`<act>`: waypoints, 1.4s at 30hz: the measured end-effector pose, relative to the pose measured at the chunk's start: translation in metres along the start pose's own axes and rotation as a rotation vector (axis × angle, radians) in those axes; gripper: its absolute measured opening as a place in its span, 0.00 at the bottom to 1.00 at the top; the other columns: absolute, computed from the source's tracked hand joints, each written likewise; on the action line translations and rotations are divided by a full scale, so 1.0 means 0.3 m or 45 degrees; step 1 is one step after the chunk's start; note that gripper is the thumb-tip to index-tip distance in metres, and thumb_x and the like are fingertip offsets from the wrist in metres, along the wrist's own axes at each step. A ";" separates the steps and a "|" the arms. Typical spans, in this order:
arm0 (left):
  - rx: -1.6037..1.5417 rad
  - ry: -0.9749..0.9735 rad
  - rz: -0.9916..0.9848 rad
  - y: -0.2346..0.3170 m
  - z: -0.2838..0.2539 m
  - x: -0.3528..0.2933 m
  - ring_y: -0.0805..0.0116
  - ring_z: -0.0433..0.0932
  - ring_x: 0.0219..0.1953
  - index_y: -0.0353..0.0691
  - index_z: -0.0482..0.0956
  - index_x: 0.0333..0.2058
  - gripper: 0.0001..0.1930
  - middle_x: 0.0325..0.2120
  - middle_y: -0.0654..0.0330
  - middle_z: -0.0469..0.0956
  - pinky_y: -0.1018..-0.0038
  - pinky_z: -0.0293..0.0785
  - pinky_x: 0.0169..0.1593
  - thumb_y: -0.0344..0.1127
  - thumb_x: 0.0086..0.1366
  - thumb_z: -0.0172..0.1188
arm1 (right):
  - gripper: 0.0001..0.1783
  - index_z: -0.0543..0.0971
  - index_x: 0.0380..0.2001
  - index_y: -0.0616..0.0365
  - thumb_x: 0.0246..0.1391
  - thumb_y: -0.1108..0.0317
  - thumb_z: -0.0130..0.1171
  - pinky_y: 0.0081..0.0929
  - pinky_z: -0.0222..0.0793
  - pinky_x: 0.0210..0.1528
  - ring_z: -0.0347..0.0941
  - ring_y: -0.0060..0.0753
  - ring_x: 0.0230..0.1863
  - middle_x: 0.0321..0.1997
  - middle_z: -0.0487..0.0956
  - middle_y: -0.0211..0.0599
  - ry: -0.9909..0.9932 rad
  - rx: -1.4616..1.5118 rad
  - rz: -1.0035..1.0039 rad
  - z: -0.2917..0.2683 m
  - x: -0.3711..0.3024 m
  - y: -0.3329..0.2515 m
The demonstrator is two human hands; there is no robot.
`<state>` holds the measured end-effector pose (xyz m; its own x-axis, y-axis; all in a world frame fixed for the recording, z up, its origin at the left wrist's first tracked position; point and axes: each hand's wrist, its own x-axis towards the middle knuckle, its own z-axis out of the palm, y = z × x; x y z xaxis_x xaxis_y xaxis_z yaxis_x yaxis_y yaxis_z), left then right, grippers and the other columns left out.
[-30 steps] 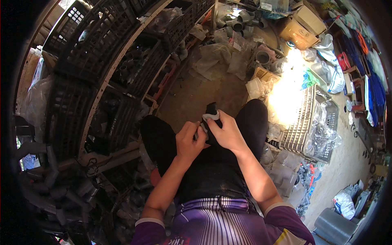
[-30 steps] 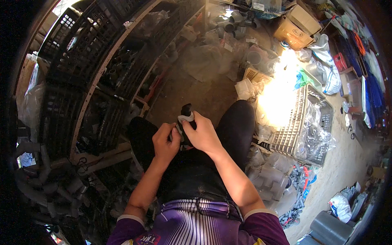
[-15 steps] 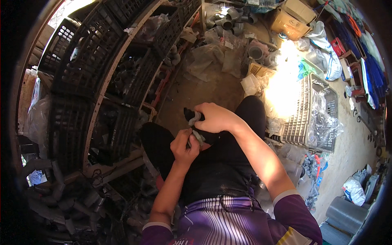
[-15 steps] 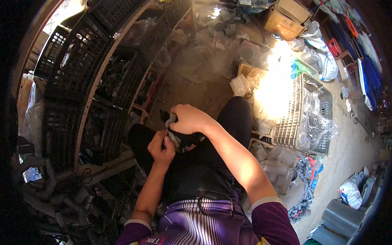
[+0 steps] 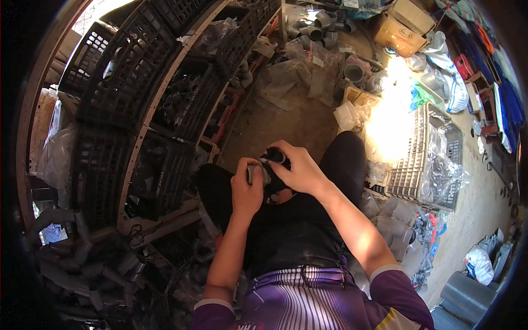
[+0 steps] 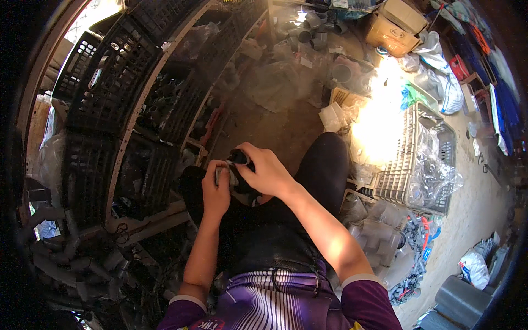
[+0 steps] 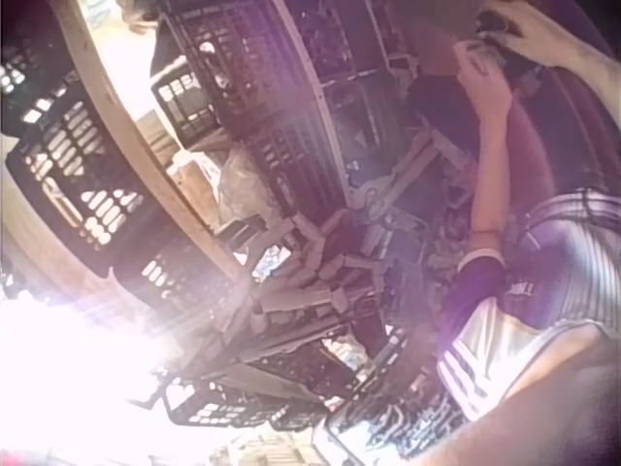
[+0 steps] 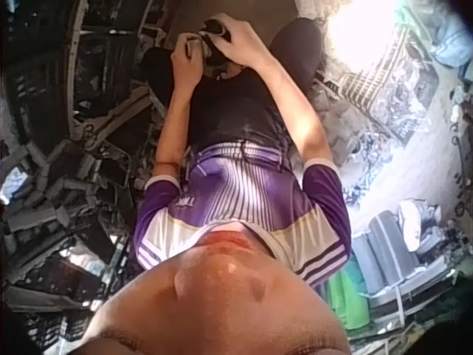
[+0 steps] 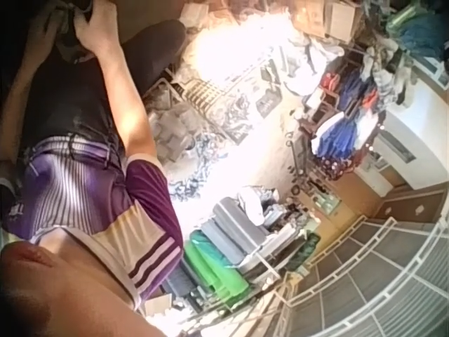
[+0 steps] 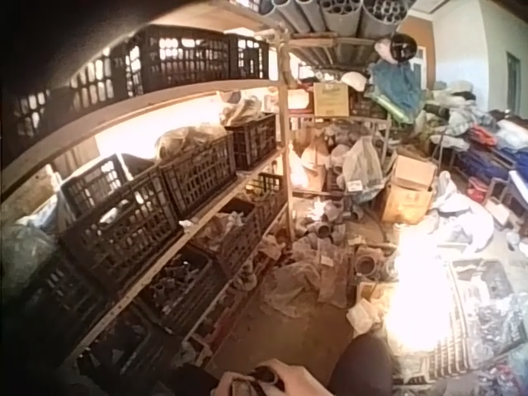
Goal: Applying black sealant tape to a plastic PVC plumbing fitting.
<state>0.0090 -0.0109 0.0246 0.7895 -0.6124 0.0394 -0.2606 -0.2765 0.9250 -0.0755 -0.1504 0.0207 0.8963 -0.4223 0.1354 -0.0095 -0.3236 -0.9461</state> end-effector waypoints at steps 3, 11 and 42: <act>0.011 -0.006 -0.016 -0.019 0.001 -0.005 0.62 0.78 0.25 0.34 0.70 0.34 0.07 0.22 0.51 0.75 0.70 0.70 0.29 0.33 0.66 0.51 | 0.17 0.72 0.44 0.61 0.49 0.70 0.58 0.41 0.71 0.40 0.76 0.56 0.39 0.35 0.78 0.53 -0.023 -0.143 -0.073 0.004 -0.015 -0.049; 0.088 0.309 0.411 -0.052 -0.012 -0.038 0.60 0.79 0.26 0.31 0.71 0.33 0.10 0.23 0.49 0.75 0.69 0.71 0.30 0.34 0.65 0.49 | 0.14 0.75 0.39 0.63 0.49 0.70 0.62 0.33 0.72 0.39 0.79 0.47 0.37 0.34 0.80 0.50 0.719 -0.205 0.149 0.019 0.047 0.036; -0.401 0.447 -0.005 0.049 0.052 0.000 0.76 0.64 0.28 0.36 0.67 0.30 0.11 0.24 0.63 0.68 0.76 0.63 0.36 0.34 0.70 0.42 | 0.12 0.75 0.27 0.60 0.35 0.76 0.65 0.35 0.72 0.32 0.75 0.45 0.32 0.28 0.75 0.39 0.434 -0.367 -0.243 0.197 -0.174 0.016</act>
<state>-0.0035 -0.0265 0.0324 0.9445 -0.3090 0.1113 -0.1192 -0.0069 0.9928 -0.0962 -0.0799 -0.0082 0.6980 -0.5704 0.4330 -0.0248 -0.6235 -0.7814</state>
